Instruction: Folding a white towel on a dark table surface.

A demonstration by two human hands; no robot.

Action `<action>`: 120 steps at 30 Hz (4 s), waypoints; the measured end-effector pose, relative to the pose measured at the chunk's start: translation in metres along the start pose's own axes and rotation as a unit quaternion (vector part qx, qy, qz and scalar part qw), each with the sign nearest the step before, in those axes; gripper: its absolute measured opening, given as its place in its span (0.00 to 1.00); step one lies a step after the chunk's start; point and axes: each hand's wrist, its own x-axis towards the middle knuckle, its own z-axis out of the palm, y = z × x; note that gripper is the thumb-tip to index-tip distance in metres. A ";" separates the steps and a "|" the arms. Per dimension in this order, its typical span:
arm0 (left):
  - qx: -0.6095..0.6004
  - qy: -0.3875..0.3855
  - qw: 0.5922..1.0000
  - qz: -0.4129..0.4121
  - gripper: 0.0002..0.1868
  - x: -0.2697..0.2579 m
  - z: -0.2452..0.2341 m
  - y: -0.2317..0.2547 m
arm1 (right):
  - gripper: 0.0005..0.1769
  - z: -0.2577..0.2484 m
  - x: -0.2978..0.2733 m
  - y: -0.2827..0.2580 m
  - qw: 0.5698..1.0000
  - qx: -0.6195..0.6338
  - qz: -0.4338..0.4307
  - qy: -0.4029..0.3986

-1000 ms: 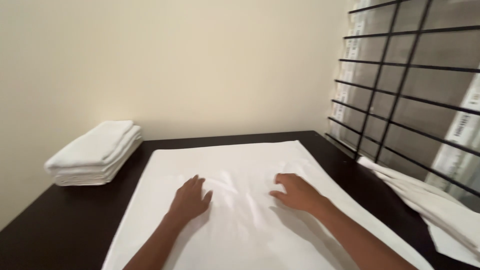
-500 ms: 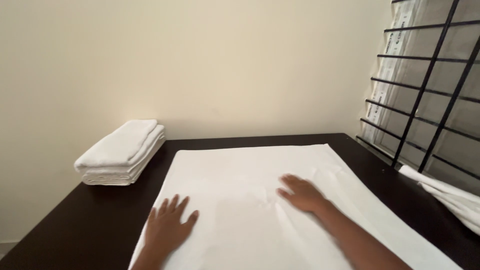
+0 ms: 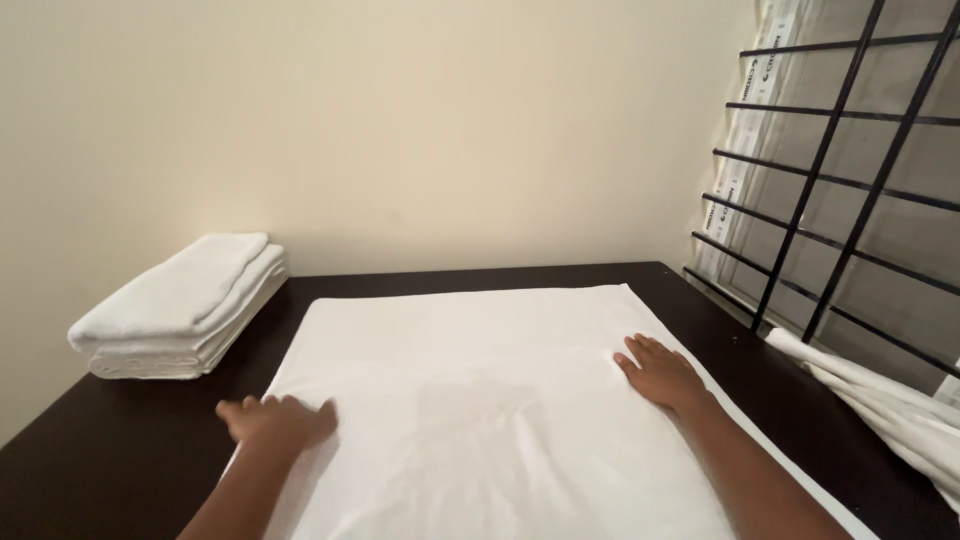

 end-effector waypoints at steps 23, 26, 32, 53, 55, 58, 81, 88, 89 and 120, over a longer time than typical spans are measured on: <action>-0.186 0.403 0.865 0.235 0.31 0.113 0.009 -0.038 | 0.50 -0.046 -0.003 0.010 0.999 -0.016 0.003 -0.041; -0.150 0.371 0.840 0.366 0.15 0.076 -0.020 0.002 | 0.51 -0.042 0.005 -0.013 0.980 -0.185 0.041 -0.052; -0.187 0.194 0.832 0.485 0.26 0.007 -0.008 0.090 | 0.45 -0.029 -0.032 -0.117 0.984 0.004 -0.181 -0.007; -0.124 0.206 0.880 0.409 0.27 0.121 -0.020 0.192 | 0.47 0.014 0.069 -0.235 0.968 0.033 -0.247 -0.041; -0.095 0.287 0.892 0.336 0.27 0.182 -0.006 0.154 | 0.47 0.022 0.108 -0.181 0.985 0.036 -0.170 -0.003; -0.083 0.308 0.927 0.196 0.29 0.233 -0.011 0.076 | 0.48 0.019 0.142 -0.080 0.998 0.019 -0.034 0.040; -0.127 0.172 0.973 0.082 0.33 0.242 -0.031 0.028 | 0.38 -0.005 0.150 0.000 0.995 0.023 0.099 0.016; -0.043 0.419 0.875 0.239 0.29 0.188 -0.033 0.119 | 0.41 -0.023 0.115 -0.112 0.993 -0.042 -0.071 0.080; -0.142 0.384 0.851 0.328 0.30 0.177 -0.030 0.148 | 0.41 -0.026 0.104 -0.144 0.991 -0.002 -0.122 0.056; -0.043 0.201 0.944 0.257 0.31 0.148 -0.025 0.089 | 0.45 -0.018 0.074 -0.101 0.995 0.042 -0.075 -0.047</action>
